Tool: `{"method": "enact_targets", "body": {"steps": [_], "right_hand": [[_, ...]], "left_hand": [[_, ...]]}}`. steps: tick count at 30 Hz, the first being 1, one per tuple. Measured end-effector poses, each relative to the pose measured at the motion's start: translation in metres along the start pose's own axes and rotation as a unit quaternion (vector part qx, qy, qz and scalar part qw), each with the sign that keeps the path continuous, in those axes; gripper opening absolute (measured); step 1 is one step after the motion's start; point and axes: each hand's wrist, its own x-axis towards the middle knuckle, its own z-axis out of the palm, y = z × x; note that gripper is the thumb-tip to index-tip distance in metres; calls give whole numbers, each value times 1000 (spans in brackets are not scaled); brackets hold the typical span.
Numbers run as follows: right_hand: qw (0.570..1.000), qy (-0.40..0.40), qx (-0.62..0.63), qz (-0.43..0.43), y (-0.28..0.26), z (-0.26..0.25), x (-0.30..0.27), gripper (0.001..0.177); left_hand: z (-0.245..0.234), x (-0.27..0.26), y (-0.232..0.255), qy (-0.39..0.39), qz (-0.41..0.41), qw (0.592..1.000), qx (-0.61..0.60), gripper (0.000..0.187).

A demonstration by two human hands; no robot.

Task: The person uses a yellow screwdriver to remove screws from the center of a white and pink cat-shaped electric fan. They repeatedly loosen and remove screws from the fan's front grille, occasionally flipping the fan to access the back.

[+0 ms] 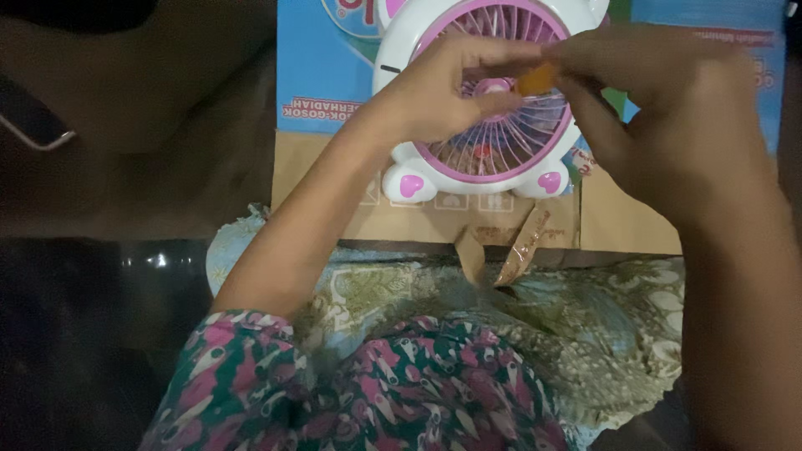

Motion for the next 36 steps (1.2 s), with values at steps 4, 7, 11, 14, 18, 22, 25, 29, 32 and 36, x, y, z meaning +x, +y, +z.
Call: {"method": "enact_targets", "body": {"steps": [4,7,11,14,18,22,25,29,32,36], "right_hand": [[999,-17,3,-30,5,-1,-1,17],[999,-18,48,1,8,-1,-6,19],[995,31,42,91,-1,5,-6,23],[988,4,12,157,-10,8,-3,21],[992,-35,-11,118,-11,0,3,18],[1000,-15,5,-3,-7,3,5,18],[999,-31,25,34,-6,12,1,21],[998,-7,58,-13,-2,13,-4,27],[998,-9,50,23,0,9,-3,37],[988,-8,-16,152,-10,14,4,33]], "left_hand": [[1,-2,0,28,-68,997,26,32],[1,0,4,34,-36,996,71,33],[4,1,13,62,-14,994,91,29],[5,2,17,52,6,995,86,27],[-1,0,16,23,42,999,-3,36],[2,2,8,-11,-38,998,-45,35],[5,1,2,2,-10,999,37,29],[5,-3,0,-4,-35,999,9,32],[6,-1,1,21,-24,999,7,30],[2,0,5,43,27,996,78,34]]}}
